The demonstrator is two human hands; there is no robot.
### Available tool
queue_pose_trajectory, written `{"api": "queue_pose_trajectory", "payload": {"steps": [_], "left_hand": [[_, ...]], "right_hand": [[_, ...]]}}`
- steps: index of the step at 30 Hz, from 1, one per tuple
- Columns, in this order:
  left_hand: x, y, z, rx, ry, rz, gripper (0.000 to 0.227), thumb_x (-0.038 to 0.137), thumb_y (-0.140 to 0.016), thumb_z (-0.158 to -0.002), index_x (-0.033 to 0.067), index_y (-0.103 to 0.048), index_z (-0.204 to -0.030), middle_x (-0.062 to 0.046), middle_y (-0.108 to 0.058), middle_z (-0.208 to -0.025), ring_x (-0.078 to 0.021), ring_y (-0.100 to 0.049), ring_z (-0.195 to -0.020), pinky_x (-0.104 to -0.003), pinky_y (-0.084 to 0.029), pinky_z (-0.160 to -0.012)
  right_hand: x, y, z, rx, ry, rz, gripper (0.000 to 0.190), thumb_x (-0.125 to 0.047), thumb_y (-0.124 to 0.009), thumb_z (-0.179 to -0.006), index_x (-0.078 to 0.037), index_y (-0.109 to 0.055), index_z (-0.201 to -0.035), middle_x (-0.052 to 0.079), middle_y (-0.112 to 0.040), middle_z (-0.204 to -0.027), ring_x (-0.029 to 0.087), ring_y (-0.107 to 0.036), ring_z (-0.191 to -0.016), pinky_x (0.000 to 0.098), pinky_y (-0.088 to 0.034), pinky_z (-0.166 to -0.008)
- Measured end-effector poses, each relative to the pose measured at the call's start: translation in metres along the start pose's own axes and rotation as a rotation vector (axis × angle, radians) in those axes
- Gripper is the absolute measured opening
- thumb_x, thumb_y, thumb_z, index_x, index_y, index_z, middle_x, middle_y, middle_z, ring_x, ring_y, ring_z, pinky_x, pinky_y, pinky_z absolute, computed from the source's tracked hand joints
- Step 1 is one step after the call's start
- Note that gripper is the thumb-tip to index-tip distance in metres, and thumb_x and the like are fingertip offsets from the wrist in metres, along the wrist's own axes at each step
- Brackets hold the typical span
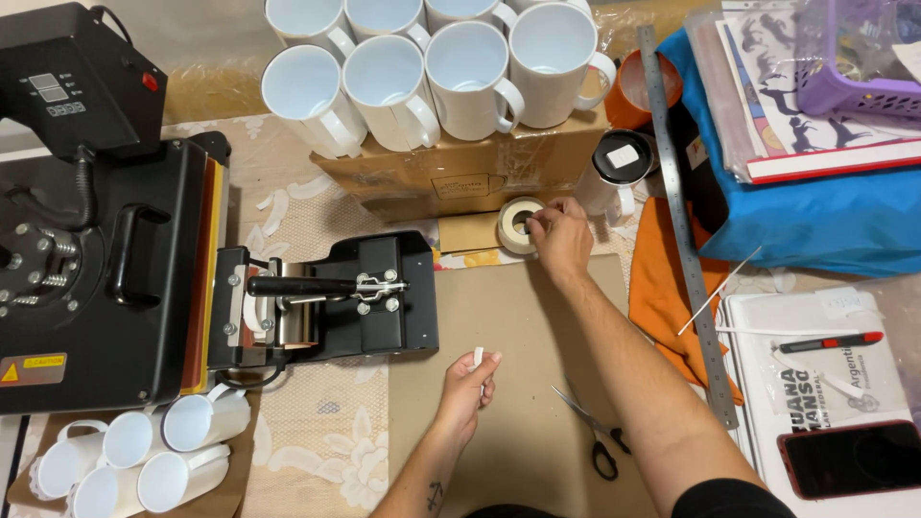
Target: The person unpacks white ceramic mugs from a cardboard box and arranges them on top of the box. They then wipe a mug with an orange cloth and place it into a mug heat press machine, followed by wrapping a strip of brown tape around the mug.
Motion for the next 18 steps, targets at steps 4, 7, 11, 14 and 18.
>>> {"api": "queue_pose_trajectory", "payload": {"steps": [4, 7, 11, 14, 18], "left_hand": [[-0.005, 0.0, -0.001, -0.01, 0.007, 0.01, 0.019, 0.024, -0.077, -0.088, 0.0127, -0.062, -0.084, 0.002, -0.04, -0.055, -0.0083, -0.037, -0.047, -0.024, -0.022, -0.046], [-0.007, 0.001, -0.002, -0.014, 0.009, 0.004, 0.02, 0.023, -0.077, -0.088, 0.0131, -0.061, -0.083, 0.003, -0.039, -0.056, -0.0082, -0.037, -0.048, -0.024, -0.022, -0.046], [-0.005, 0.003, 0.001, -0.002, 0.015, -0.007, 0.022, 0.023, -0.077, -0.089, 0.0137, -0.059, -0.08, 0.002, -0.038, -0.054, -0.0089, -0.034, -0.047, -0.024, -0.023, -0.047], [-0.012, 0.01, -0.007, -0.002, 0.009, 0.016, 0.021, 0.022, -0.078, -0.089, 0.012, -0.06, -0.083, 0.003, -0.038, -0.056, -0.0082, -0.036, -0.046, -0.024, -0.021, -0.044], [-0.016, 0.017, -0.008, -0.001, 0.01, 0.016, 0.021, 0.021, -0.077, -0.09, 0.0116, -0.06, -0.082, 0.003, -0.039, -0.058, -0.0086, -0.037, -0.047, -0.024, -0.023, -0.045]], "right_hand": [[0.005, -0.011, -0.01, -0.032, -0.028, 0.089, 0.014, -0.025, -0.076, -0.083, -0.013, -0.075, -0.091, 0.003, -0.068, -0.109, 0.03, -0.065, -0.094, 0.0484, -0.051, -0.075], [0.0, -0.015, -0.016, -0.044, -0.042, 0.101, 0.008, -0.017, -0.073, -0.083, -0.013, -0.073, -0.09, 0.008, -0.071, -0.107, 0.031, -0.068, -0.089, 0.0489, -0.052, -0.074], [-0.002, -0.016, -0.019, -0.027, -0.077, 0.066, 0.018, -0.01, -0.072, -0.079, -0.012, -0.063, -0.095, 0.012, -0.071, -0.095, 0.037, -0.066, -0.086, 0.051, -0.049, -0.071], [0.005, -0.026, -0.02, -0.118, -0.169, 0.206, 0.037, -0.019, -0.07, -0.085, -0.004, -0.055, -0.115, 0.026, -0.07, -0.09, 0.048, -0.067, -0.085, 0.0574, -0.054, -0.073], [0.009, -0.022, -0.016, -0.173, -0.178, 0.121, 0.022, -0.013, -0.069, -0.087, -0.001, -0.069, -0.106, 0.023, -0.073, -0.093, 0.041, -0.067, -0.091, 0.0505, -0.054, -0.08]]}}
Point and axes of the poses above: each hand's wrist, its own z-axis away from the middle knuckle, its own y-axis out of the back of the hand, x = y × z, the point moved 6 cm from there along -z, towards the middle knuckle
